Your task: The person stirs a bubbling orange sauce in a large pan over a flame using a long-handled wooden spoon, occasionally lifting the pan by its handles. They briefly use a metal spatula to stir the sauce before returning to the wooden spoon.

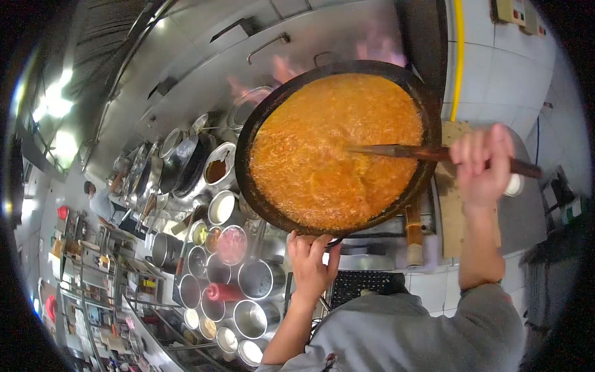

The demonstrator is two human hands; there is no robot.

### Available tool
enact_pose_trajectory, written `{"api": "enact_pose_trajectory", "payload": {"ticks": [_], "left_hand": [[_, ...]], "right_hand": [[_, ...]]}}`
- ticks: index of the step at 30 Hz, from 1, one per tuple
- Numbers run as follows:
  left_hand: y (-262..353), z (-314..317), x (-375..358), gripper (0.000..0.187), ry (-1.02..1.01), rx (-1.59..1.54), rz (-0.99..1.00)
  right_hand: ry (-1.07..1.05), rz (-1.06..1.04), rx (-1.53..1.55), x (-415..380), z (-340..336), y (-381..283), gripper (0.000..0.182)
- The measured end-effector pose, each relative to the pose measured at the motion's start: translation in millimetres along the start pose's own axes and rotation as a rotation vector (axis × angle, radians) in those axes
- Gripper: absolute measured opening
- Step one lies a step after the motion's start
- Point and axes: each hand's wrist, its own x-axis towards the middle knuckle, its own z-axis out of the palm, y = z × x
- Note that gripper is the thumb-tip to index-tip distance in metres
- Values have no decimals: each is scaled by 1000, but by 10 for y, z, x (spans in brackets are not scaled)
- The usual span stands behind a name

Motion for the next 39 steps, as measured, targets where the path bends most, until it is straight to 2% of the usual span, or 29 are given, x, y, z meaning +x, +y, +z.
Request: {"api": "enact_pose_trajectory", "payload": {"ticks": [6,10,12,16,18,20,22,29,32,39], "left_hand": [[-16,-15,10,35,-16,10,24],[-30,-32,5,35,-33,12,35],[-28,-44,16,34,-30,-7,46],[-54,-56,9,35,-31,-60,73],[-71,-65,-6,38,-23,-67,94],[-77,-95,-8,39,-12,-85,113],[-89,-110,-8,40,0,-119,127],[-147,-39,-55,40,67,-185,139],[-159,-34,-61,40,56,-194,135],[-165,-43,-41,39,47,-185,136]], "right_hand": [[-44,-86,-23,-503,169,737,33],[-185,-165,-108,-687,450,954,35],[-299,-197,-246,-739,579,1029,39],[-465,-230,-427,-794,711,1203,33],[-484,-254,-459,-779,674,1281,24],[-424,-167,-482,-817,517,1292,26],[-279,-28,-459,-841,503,1169,33],[-142,-100,-444,-755,567,561,42],[-50,-76,-430,-730,527,255,41],[-28,-47,-441,-491,536,-563,38]]}}
